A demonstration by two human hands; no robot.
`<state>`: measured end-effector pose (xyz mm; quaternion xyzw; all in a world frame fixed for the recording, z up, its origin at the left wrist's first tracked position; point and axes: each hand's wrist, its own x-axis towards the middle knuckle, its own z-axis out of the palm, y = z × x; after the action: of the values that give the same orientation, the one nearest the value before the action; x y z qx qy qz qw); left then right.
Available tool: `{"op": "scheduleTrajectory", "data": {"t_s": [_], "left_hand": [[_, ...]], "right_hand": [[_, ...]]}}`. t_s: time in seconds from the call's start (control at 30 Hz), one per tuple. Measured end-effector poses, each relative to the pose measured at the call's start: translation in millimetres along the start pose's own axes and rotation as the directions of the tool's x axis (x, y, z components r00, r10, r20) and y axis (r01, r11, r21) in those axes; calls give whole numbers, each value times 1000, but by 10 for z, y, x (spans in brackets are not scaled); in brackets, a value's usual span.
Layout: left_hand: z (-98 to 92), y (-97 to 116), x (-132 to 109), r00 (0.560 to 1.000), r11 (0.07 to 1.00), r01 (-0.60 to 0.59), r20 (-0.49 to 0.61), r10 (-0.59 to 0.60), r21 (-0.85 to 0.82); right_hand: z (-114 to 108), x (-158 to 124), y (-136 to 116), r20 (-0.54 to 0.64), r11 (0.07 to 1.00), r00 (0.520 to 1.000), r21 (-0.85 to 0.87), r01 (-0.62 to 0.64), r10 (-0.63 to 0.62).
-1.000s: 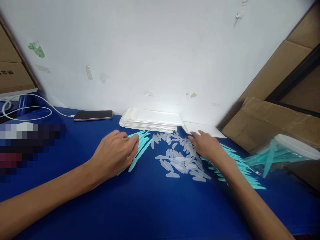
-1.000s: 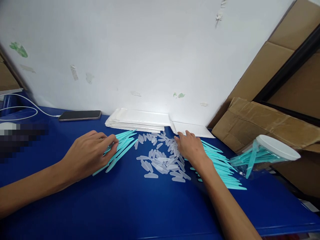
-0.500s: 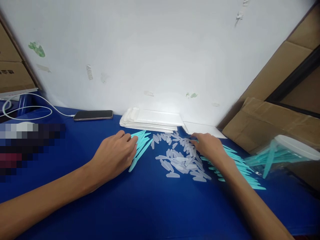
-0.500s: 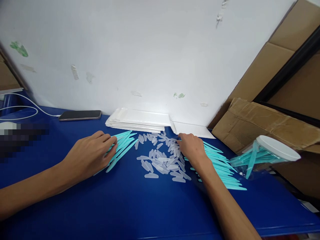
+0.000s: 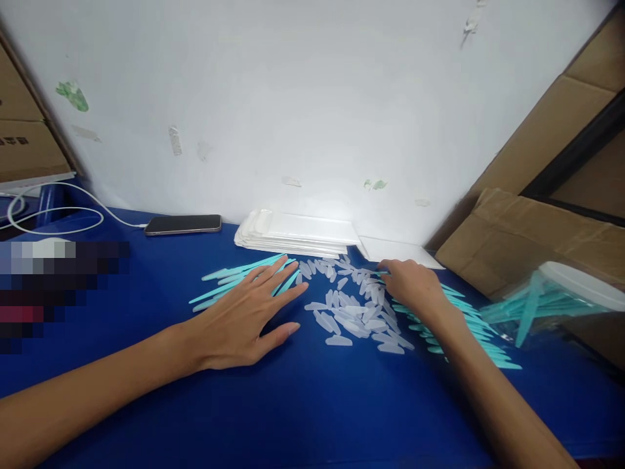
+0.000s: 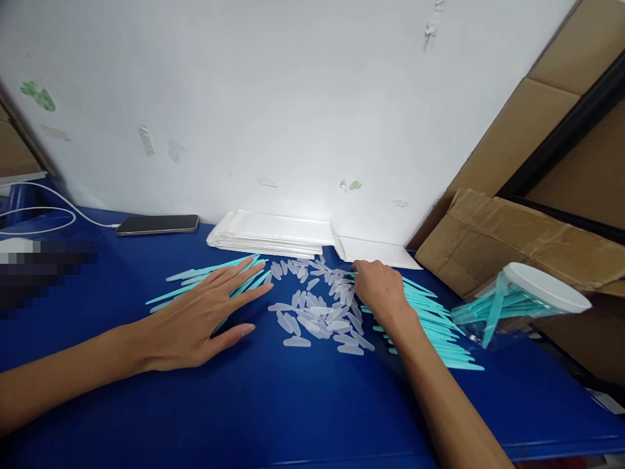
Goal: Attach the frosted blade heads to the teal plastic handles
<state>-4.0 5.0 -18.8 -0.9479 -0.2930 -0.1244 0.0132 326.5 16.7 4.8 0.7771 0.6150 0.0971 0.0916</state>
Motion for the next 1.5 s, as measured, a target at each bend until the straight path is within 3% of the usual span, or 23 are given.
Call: {"op": "scheduleTrajectory", "data": {"t_s": [0.6, 1.5], "left_hand": [[67, -62, 35, 991, 997, 56, 123, -49, -52], [36, -30, 69, 999, 999, 30, 16, -30, -11]], "right_hand": [[35, 24, 77, 71, 999, 997, -23, -33, 34], [-7, -2, 36, 56, 1000, 998, -6, -10, 10]]}}
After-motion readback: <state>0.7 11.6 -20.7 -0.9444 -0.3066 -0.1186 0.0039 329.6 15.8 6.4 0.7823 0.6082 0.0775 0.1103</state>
